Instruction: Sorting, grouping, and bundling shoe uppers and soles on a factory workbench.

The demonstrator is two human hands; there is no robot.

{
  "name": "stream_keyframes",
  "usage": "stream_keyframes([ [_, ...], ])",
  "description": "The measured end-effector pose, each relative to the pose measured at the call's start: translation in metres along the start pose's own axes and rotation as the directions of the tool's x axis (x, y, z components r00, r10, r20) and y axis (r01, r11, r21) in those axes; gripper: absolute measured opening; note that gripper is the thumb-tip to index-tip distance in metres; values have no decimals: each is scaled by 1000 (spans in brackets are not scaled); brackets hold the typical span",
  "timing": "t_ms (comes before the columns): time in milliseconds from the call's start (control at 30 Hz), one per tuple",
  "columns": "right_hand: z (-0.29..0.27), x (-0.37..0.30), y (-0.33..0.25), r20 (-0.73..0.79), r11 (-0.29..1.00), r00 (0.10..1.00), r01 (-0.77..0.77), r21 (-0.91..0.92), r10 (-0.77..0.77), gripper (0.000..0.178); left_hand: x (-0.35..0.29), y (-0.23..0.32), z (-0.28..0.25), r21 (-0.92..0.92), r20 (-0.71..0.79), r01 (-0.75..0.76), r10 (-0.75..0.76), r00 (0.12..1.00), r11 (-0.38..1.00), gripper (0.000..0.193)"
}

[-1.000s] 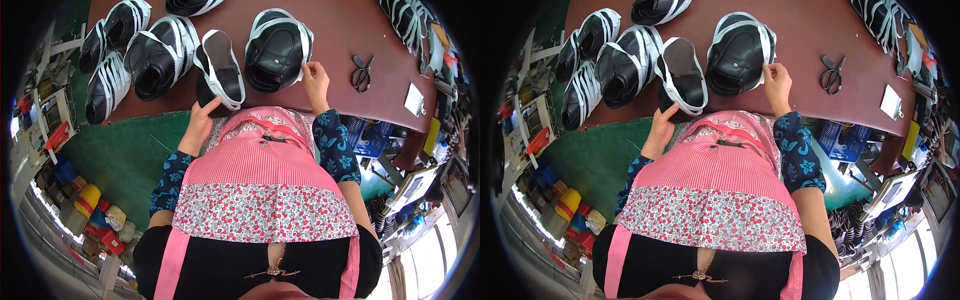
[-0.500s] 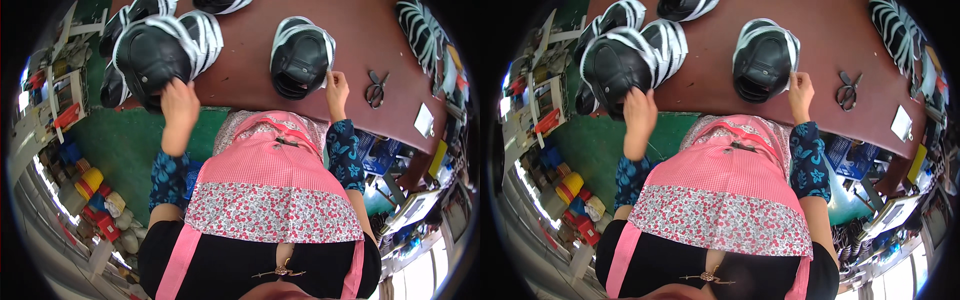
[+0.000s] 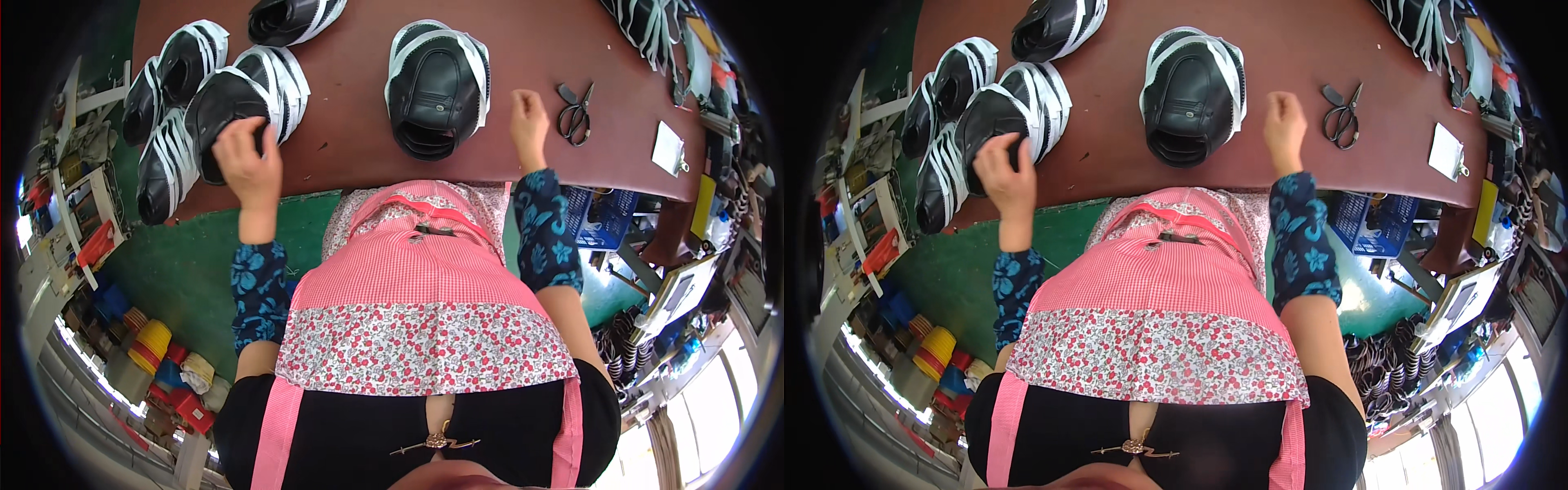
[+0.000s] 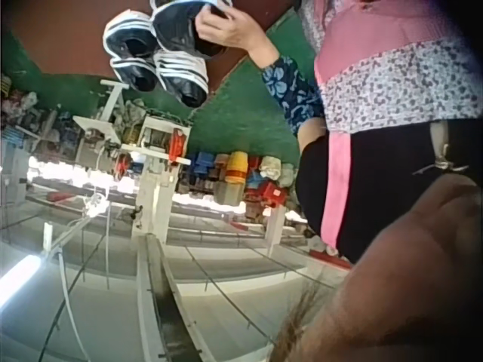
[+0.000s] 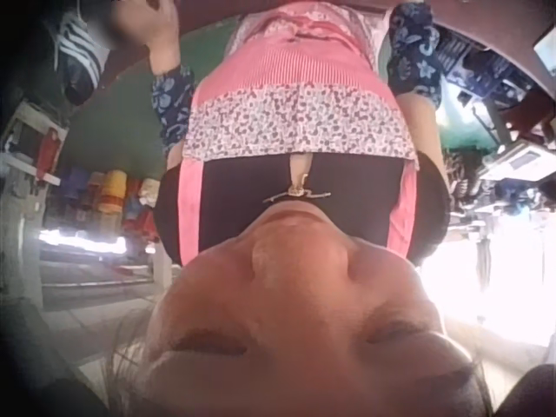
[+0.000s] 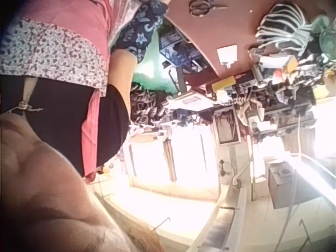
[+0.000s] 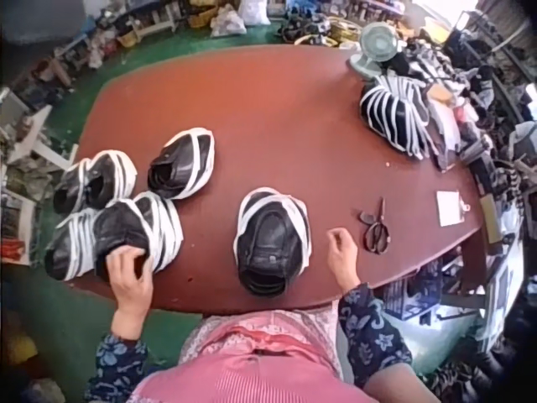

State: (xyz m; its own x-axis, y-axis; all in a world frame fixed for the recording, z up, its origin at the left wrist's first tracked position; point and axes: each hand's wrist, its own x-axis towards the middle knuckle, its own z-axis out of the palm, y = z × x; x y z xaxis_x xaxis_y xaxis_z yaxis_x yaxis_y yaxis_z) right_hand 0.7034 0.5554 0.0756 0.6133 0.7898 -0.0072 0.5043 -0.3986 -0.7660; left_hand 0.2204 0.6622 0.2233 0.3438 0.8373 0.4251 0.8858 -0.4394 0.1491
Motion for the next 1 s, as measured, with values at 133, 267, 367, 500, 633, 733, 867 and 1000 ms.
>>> stream_keyframes([
  [133,-34,89,104,-98,894,961,201,-399,-260,30,-14,17,27,105,119,-58,45,992,993,26],
  [267,-66,128,161,13,756,978,168,-632,-206,42,1,-17,7,146,-78,-2,13,997,989,23],
  [367,-79,131,173,30,714,991,116,-691,-133,39,8,25,13,-90,33,9,-6,999,996,12],
  [500,-37,89,41,298,989,954,-5,147,-39,19,-39,127,81,-531,827,779,2,562,334,34],
  [633,1,-9,-61,531,991,837,111,70,-131,30,-21,206,146,-126,987,903,40,156,-412,38],
  [733,42,-26,-68,385,945,923,126,-301,0,40,-16,217,164,-163,985,879,-20,172,-447,35],
  [867,45,-6,-77,336,925,936,33,-379,104,45,-22,215,170,-233,972,914,-103,211,-333,37],
  [1000,36,-13,-82,482,932,863,39,-359,150,47,-25,208,167,-216,976,933,-100,195,-288,39],
])
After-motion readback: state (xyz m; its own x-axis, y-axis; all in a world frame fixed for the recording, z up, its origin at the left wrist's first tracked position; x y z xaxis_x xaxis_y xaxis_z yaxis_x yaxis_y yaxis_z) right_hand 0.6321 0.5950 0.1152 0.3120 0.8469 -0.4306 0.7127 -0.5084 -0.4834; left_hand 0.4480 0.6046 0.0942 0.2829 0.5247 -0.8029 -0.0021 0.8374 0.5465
